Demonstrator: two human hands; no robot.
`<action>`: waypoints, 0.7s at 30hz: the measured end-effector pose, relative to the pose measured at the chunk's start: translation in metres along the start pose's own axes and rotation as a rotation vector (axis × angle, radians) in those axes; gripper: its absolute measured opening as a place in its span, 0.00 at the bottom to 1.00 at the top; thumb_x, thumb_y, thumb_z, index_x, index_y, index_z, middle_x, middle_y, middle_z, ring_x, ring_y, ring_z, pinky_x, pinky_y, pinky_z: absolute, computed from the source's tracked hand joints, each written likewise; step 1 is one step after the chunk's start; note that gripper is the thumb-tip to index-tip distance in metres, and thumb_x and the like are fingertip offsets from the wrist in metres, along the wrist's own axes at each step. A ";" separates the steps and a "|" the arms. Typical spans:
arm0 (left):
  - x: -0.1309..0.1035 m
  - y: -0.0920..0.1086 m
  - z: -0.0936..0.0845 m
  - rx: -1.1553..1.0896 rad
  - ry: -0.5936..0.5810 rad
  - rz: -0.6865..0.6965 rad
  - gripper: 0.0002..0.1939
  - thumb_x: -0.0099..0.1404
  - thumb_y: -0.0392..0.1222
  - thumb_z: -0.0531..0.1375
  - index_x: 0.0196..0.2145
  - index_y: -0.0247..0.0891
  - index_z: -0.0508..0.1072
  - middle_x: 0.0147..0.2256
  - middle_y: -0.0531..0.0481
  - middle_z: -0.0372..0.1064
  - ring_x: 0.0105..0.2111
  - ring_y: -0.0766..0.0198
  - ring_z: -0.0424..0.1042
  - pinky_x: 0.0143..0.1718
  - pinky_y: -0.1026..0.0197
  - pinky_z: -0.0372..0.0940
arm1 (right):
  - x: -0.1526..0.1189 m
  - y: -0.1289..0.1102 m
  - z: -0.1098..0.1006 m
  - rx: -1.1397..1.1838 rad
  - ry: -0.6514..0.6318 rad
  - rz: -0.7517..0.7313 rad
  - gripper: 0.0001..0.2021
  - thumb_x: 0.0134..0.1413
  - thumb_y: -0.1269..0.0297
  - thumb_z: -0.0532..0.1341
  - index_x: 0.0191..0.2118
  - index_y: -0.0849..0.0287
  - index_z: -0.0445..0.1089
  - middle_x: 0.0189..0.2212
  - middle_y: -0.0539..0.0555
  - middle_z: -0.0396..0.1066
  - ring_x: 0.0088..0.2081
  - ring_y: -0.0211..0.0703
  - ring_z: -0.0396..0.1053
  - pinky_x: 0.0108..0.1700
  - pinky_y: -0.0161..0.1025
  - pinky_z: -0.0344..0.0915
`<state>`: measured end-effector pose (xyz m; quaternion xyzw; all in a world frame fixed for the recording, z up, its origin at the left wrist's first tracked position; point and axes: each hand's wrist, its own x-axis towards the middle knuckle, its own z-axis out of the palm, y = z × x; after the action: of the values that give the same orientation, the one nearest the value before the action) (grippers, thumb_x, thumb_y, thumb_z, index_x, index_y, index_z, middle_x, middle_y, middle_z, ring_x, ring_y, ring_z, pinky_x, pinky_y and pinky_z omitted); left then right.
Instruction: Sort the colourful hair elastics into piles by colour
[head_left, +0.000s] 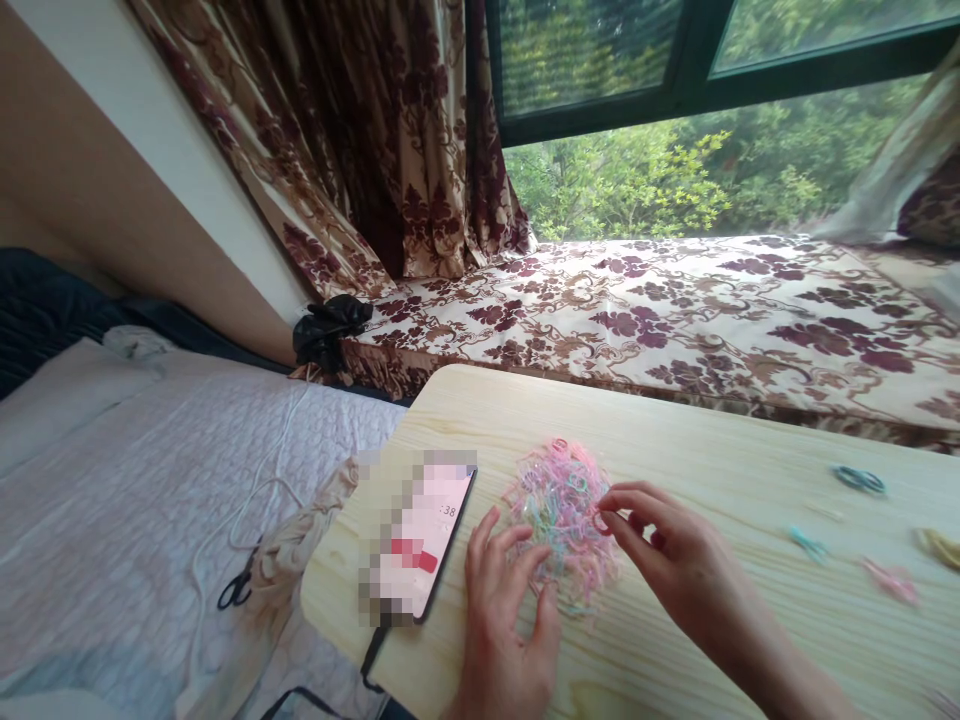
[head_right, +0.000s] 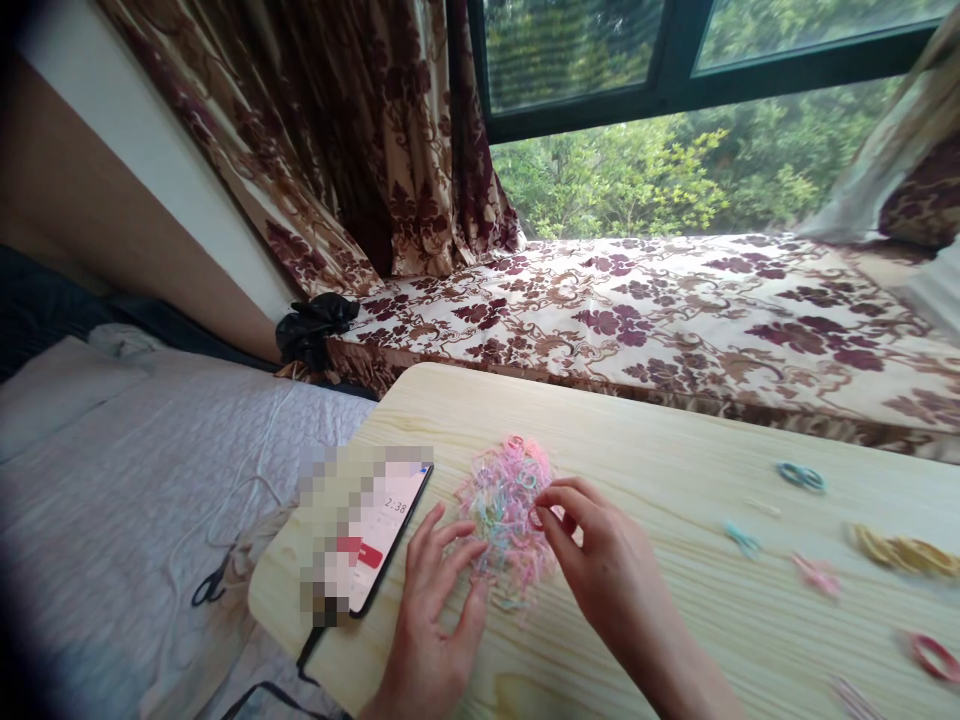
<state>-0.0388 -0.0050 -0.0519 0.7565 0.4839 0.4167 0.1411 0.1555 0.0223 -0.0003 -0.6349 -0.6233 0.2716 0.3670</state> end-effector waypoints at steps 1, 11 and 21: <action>0.000 0.000 0.000 0.002 -0.004 -0.002 0.17 0.64 0.29 0.55 0.48 0.44 0.71 0.51 0.45 0.68 0.63 0.50 0.56 0.58 0.40 0.65 | 0.001 0.000 -0.001 -0.026 0.015 -0.031 0.12 0.56 0.55 0.58 0.30 0.54 0.75 0.31 0.53 0.76 0.25 0.38 0.68 0.28 0.36 0.64; -0.005 -0.018 0.003 0.038 -0.018 0.104 0.17 0.66 0.31 0.56 0.50 0.44 0.70 0.51 0.44 0.68 0.63 0.50 0.56 0.56 0.41 0.66 | -0.018 0.008 -0.011 -0.030 0.021 0.059 0.11 0.55 0.61 0.55 0.30 0.55 0.75 0.26 0.50 0.76 0.22 0.36 0.67 0.25 0.34 0.62; -0.006 -0.013 0.008 -0.085 0.037 0.066 0.13 0.68 0.35 0.57 0.48 0.44 0.73 0.49 0.48 0.70 0.62 0.52 0.60 0.61 0.46 0.58 | -0.078 0.038 -0.062 -0.114 0.190 0.240 0.10 0.54 0.58 0.56 0.30 0.53 0.75 0.26 0.50 0.77 0.25 0.39 0.72 0.28 0.35 0.67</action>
<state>-0.0417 -0.0021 -0.0682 0.7575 0.4429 0.4555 0.1503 0.2222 -0.0611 -0.0032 -0.7475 -0.5198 0.2162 0.3527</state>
